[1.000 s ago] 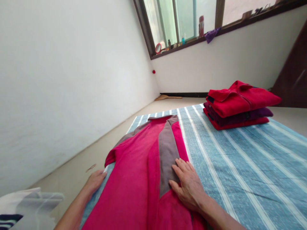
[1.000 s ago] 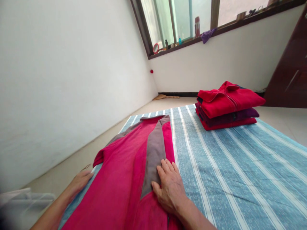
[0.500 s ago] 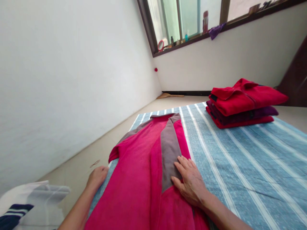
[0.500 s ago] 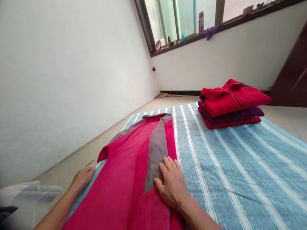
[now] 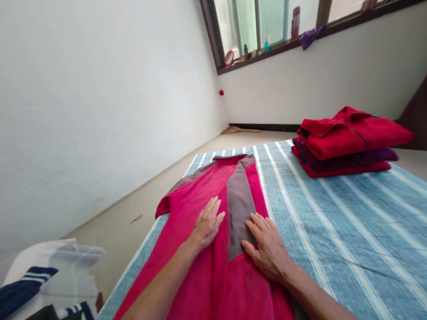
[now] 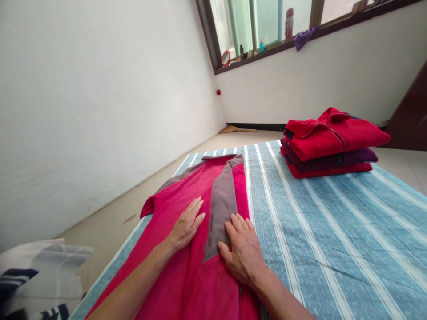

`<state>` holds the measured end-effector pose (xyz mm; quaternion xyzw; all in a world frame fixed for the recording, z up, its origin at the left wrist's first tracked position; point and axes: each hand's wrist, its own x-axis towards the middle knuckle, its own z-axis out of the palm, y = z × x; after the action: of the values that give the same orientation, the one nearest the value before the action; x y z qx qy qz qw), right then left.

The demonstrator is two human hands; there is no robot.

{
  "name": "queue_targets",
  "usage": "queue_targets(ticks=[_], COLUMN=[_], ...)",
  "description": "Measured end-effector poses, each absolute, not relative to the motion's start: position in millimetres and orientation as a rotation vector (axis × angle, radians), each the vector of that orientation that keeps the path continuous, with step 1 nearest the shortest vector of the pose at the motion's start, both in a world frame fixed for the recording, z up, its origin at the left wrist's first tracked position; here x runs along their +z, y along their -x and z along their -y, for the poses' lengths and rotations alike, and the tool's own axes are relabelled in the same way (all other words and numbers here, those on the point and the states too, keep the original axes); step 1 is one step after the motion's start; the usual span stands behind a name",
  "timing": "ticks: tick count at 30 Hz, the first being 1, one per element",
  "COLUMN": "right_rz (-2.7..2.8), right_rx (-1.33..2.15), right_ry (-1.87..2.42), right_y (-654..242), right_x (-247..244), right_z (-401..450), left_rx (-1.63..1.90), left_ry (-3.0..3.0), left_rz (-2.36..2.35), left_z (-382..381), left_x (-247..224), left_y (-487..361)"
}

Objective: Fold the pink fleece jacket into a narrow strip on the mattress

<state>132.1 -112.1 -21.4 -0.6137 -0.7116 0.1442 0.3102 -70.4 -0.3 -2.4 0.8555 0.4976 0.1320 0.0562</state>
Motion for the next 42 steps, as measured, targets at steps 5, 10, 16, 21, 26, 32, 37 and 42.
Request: queue_targets(ticks=[5, 10, 16, 21, 26, 32, 37, 42], right_rz=[1.885, 1.903, 1.914, 1.933, 1.940, 1.950, 1.952, 1.946], right_rx=[0.383, 0.392, 0.363, 0.350, 0.320, 0.311, 0.293, 0.257], right_ry=[1.614, 1.613, 1.602, 1.612, 1.609, 1.606, 1.607, 1.579], right_y=[-133.7, -135.7, -136.6, -136.7, -137.5, -138.3, -138.3, -139.0], right_x=[-22.0, -22.6, -24.3, -25.0, -24.2, -25.6, -28.0, -29.8], right_z=[111.3, 110.8, 111.3, 111.5, 112.1, 113.1, 113.1, 112.4], left_rx=[0.081, 0.067, 0.276, 0.595, 0.600, 0.494, 0.497, 0.504], left_ry=[-2.484, -2.494, -2.489, -2.420, -2.005, -1.374, -1.193, -1.187], left_rz=[-1.648, -1.644, -1.633, -1.723, -1.757, -1.658, -1.575, -1.535], left_z=[-2.6, -3.4, 0.5, 29.7, 76.3, 112.8, 118.0, 121.8], left_x=[-11.0, -11.7, -13.2, -1.5, 13.5, 28.8, 32.5, 33.2], left_y=[56.5, 55.8, 56.6, 68.9, 82.4, 72.4, 66.6, 63.4])
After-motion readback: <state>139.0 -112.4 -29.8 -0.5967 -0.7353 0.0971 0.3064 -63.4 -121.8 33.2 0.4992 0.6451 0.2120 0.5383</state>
